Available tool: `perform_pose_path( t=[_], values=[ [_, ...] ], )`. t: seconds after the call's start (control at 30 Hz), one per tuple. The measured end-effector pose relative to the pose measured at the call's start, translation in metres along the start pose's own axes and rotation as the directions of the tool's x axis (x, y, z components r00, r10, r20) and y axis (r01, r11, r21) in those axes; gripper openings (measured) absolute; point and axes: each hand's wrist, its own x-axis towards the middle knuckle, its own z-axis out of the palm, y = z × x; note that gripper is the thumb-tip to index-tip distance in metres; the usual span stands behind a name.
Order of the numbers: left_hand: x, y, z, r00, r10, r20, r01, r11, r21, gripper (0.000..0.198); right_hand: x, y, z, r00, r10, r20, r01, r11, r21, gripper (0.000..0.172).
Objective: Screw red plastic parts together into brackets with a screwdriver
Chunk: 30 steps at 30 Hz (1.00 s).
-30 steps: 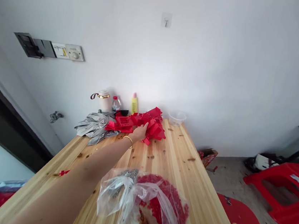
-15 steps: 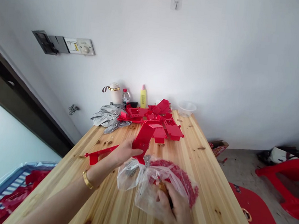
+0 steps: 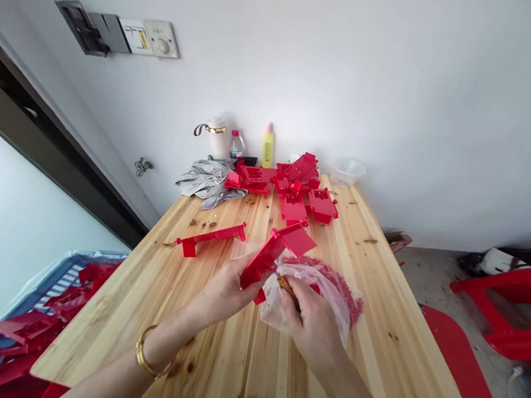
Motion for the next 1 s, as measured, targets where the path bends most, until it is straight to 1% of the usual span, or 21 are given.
perform_pose_path(
  t=[0.07,0.17,0.3,0.37,0.47,0.5,0.53,0.57,0.6,0.63,0.67,0.7,0.73,0.77,0.8,0.83,0.87,0.9,0.93,0.97,1.0],
  values=[
    [-0.003,-0.004,0.002,0.999,0.003,-0.041,-0.002,0.999,0.042,0.031,-0.001,-0.002,-0.001,1.000,-0.023,-0.007,0.023,0.998,-0.052,0.027],
    [-0.006,-0.008,0.005,0.998,-0.004,-0.060,0.009,0.997,0.074,0.040,0.001,-0.005,-0.001,0.999,-0.052,0.006,0.052,0.989,-0.135,0.028],
    [-0.010,-0.009,0.008,0.997,0.013,-0.070,-0.007,0.995,0.096,0.038,0.002,-0.009,0.001,0.997,-0.078,0.017,0.080,0.959,-0.273,0.029],
    [-0.013,-0.009,0.009,0.996,0.035,-0.083,-0.025,0.993,0.115,0.038,0.000,-0.010,0.003,0.993,-0.119,0.003,0.111,0.916,-0.385,0.029],
    [-0.017,-0.008,0.010,0.993,0.062,-0.095,-0.047,0.987,0.153,0.041,-0.003,-0.012,0.006,0.978,-0.209,-0.005,0.171,0.810,-0.561,0.030],
    [-0.018,-0.008,0.011,0.992,0.066,-0.104,-0.049,0.986,0.160,0.041,-0.003,-0.013,0.006,0.974,-0.228,0.004,0.187,0.787,-0.588,0.032],
    [-0.019,-0.007,0.011,0.991,0.066,-0.115,-0.046,0.985,0.167,0.042,-0.002,-0.014,0.006,0.972,-0.234,0.014,0.198,0.784,-0.588,0.033],
    [-0.020,-0.007,0.012,0.989,0.064,-0.130,-0.041,0.984,0.174,0.043,0.000,-0.015,0.005,0.974,-0.226,0.023,0.200,0.807,-0.556,0.033],
    [-0.021,-0.007,0.012,0.987,0.062,-0.150,-0.035,0.983,0.182,0.045,0.004,-0.017,0.004,0.979,-0.201,0.037,0.193,0.853,-0.485,0.033],
    [-0.023,-0.007,0.013,0.984,0.062,-0.167,-0.029,0.981,0.190,0.046,0.008,-0.019,0.001,0.985,-0.159,0.062,0.170,0.915,-0.367,0.031],
    [-0.026,-0.007,0.014,0.981,0.062,-0.182,-0.026,0.980,0.195,0.046,0.013,-0.021,-0.001,0.990,-0.096,0.106,0.115,0.973,-0.199,0.028],
    [-0.028,-0.008,0.015,0.979,0.064,-0.196,-0.025,0.980,0.197,0.044,0.018,-0.023,-0.003,0.983,-0.014,0.184,0.014,1.000,0.005,0.027],
    [-0.032,-0.009,0.015,0.976,0.067,-0.205,-0.026,0.980,0.198,0.043,0.023,-0.025,-0.005,0.952,0.070,0.299,-0.138,0.967,0.212,0.028],
    [-0.035,-0.011,0.016,0.974,0.071,-0.213,-0.028,0.979,0.200,0.042,0.027,-0.026,-0.006,0.889,0.139,0.437,-0.320,0.870,0.375,0.029],
    [-0.038,-0.013,0.015,0.974,0.077,-0.215,-0.032,0.978,0.205,0.042,0.030,-0.028,-0.005,0.803,0.177,0.568,-0.495,0.729,0.473,0.029],
    [-0.040,-0.014,0.012,0.976,0.083,-0.202,-0.038,0.975,0.219,0.043,0.031,-0.029,-0.003,0.722,0.193,0.664,-0.630,0.580,0.516,0.029],
    [-0.041,-0.015,0.007,0.979,0.094,-0.178,-0.048,0.968,0.247,0.044,0.030,-0.029,0.001,0.666,0.195,0.720,-0.712,0.454,0.536,0.029],
    [-0.039,-0.015,0.000,0.981,0.116,-0.153,-0.067,0.954,0.293,0.046,0.027,-0.030,0.005,0.641,0.191,0.744,-0.749,0.366,0.552,0.030],
    [-0.035,-0.014,-0.011,0.979,0.149,-0.138,-0.091,0.928,0.362,0.048,0.022,-0.031,0.011,0.638,0.185,0.748,-0.759,0.319,0.568,0.031],
    [-0.028,-0.013,-0.026,0.972,0.192,-0.137,-0.111,0.886,0.451,0.049,0.016,-0.031,0.017,0.646,0.178,0.742,-0.753,0.306,0.582,0.033],
    [-0.018,-0.010,-0.044,0.961,0.239,-0.143,-0.123,0.825,0.552,0.051,0.008,-0.031,0.022,0.657,0.169,0.735,-0.741,0.324,0.588,0.035]
  ],
)
